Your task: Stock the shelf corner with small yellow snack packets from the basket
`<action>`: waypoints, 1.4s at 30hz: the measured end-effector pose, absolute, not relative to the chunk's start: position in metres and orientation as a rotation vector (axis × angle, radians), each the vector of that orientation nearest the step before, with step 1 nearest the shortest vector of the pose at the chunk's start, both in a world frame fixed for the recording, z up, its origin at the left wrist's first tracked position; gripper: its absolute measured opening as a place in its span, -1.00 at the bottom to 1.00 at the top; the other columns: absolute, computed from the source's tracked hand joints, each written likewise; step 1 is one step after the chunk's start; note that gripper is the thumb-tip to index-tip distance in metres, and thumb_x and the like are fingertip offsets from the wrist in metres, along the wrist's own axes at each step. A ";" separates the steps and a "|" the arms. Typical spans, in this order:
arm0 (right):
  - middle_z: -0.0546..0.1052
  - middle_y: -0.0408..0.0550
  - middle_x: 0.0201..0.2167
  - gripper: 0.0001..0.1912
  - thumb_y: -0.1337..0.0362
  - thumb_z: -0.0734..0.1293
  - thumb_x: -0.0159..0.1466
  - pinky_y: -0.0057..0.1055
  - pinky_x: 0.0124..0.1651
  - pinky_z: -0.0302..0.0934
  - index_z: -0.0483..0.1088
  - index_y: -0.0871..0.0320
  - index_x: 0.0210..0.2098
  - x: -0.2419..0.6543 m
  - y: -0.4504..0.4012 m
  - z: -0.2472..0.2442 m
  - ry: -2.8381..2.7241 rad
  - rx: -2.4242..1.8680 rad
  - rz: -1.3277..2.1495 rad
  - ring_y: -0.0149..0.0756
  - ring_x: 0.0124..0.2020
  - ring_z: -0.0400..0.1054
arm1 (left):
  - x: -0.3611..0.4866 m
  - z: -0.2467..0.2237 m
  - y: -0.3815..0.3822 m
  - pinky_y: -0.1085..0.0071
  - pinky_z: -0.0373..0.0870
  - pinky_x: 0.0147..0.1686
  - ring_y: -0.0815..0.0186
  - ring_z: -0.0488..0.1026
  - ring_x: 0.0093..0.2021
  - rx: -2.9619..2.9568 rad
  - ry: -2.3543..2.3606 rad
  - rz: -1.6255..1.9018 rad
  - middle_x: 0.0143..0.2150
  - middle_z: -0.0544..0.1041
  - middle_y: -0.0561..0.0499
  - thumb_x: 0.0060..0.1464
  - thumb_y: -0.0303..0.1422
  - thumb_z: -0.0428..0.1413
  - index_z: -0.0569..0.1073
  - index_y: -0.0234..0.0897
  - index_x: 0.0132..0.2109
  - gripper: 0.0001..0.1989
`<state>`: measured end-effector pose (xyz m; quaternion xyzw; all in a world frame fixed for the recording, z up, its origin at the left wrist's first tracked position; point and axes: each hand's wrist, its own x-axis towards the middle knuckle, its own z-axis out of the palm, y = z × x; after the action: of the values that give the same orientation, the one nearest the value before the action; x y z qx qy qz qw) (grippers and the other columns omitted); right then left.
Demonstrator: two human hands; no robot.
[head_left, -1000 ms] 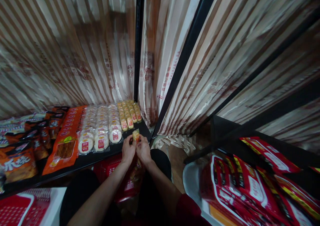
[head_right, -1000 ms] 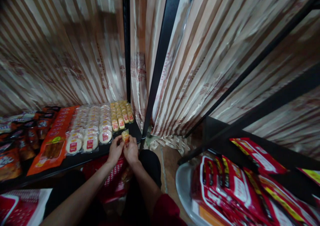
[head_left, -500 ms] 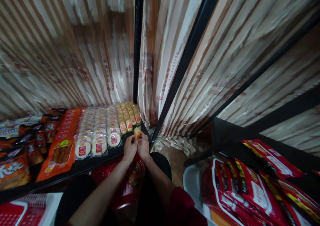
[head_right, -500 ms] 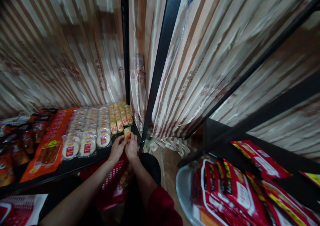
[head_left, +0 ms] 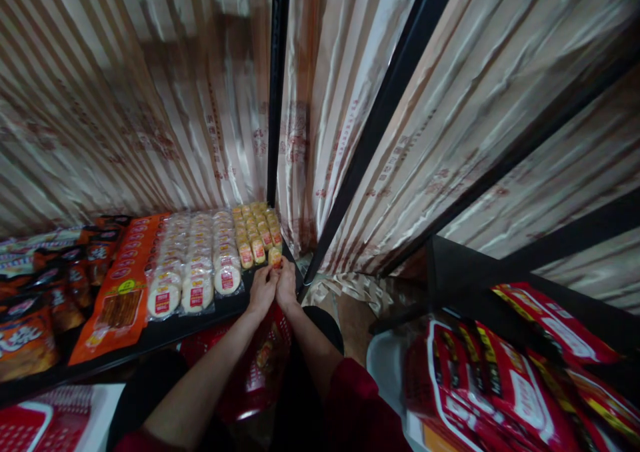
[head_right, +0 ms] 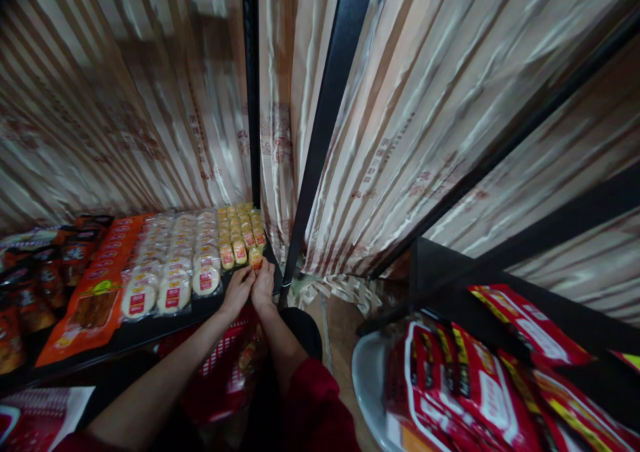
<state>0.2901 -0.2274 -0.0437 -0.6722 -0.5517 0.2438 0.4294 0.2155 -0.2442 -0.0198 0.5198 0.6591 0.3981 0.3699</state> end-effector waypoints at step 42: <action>0.34 0.04 -0.14 -0.37 0.47 0.10 0.13 -0.35 -0.09 0.27 0.10 0.14 0.21 0.283 -0.192 -0.057 -1.377 -1.548 0.671 -0.35 -0.25 0.33 | 0.212 -0.028 -0.222 0.28 0.04 0.22 0.21 0.20 0.21 1.170 1.619 1.051 0.19 0.32 -0.16 0.09 -0.21 -0.03 0.39 -0.34 0.05 -0.56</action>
<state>0.2830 -0.1915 -0.0574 -0.6299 -0.5604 0.2729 0.4633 0.2122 -0.2220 -0.0280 0.4684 0.6482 0.4208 0.4281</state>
